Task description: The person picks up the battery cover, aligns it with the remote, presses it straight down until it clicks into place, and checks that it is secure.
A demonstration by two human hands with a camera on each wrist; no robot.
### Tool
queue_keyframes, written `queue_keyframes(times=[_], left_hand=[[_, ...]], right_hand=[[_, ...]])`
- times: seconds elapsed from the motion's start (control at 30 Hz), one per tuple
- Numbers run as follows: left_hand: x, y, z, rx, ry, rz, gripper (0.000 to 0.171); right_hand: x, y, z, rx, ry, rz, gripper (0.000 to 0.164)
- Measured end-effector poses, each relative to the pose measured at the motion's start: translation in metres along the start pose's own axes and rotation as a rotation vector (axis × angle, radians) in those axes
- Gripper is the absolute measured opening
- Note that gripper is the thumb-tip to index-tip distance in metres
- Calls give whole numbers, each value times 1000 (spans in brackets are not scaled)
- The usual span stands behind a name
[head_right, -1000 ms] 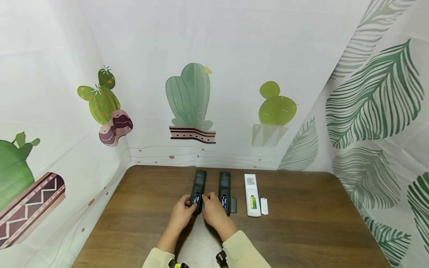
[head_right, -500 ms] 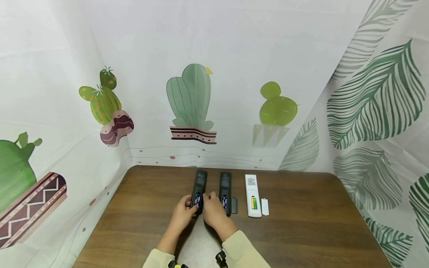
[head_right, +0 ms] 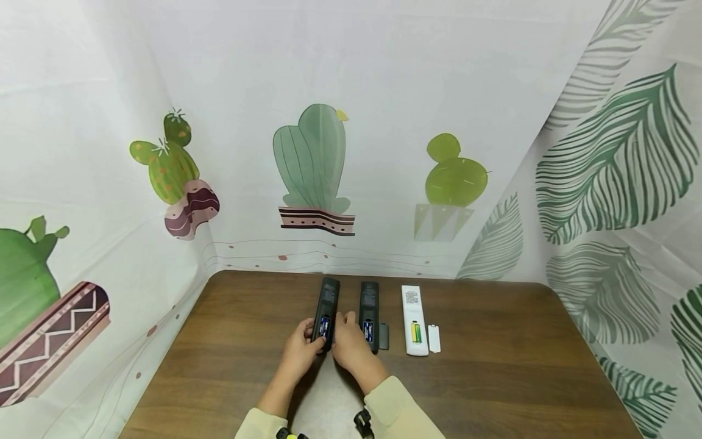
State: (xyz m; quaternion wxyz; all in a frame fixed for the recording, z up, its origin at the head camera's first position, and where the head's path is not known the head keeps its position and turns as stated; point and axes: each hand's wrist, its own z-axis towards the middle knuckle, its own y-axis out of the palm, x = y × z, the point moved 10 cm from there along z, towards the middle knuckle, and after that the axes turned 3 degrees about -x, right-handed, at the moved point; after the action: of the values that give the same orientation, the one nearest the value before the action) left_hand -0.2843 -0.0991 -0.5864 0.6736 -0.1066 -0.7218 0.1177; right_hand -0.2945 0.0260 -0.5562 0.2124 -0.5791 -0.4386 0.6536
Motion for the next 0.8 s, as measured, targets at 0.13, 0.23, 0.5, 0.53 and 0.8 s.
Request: queue_keyframes(times=[0.13, 0.23, 0.5, 0.53, 0.8], left_hand=[[1, 2, 0, -6, 0, -18, 60], [1, 3, 0, -12, 5, -37, 61], [-4, 6, -1, -48, -24, -172, 62], [-4, 6, -1, -53, -29, -191, 62], [-5, 5, -2, -51, -58, -285, 60]], right_hand=[[2, 1, 0, -14, 15, 15, 70], [2, 0, 0, 2, 4, 24, 65], [2, -3, -1, 27, -25, 27, 58], [2, -3, -1, 26, -29, 22, 59], [-2, -7, -2, 47, -104, 9, 55]])
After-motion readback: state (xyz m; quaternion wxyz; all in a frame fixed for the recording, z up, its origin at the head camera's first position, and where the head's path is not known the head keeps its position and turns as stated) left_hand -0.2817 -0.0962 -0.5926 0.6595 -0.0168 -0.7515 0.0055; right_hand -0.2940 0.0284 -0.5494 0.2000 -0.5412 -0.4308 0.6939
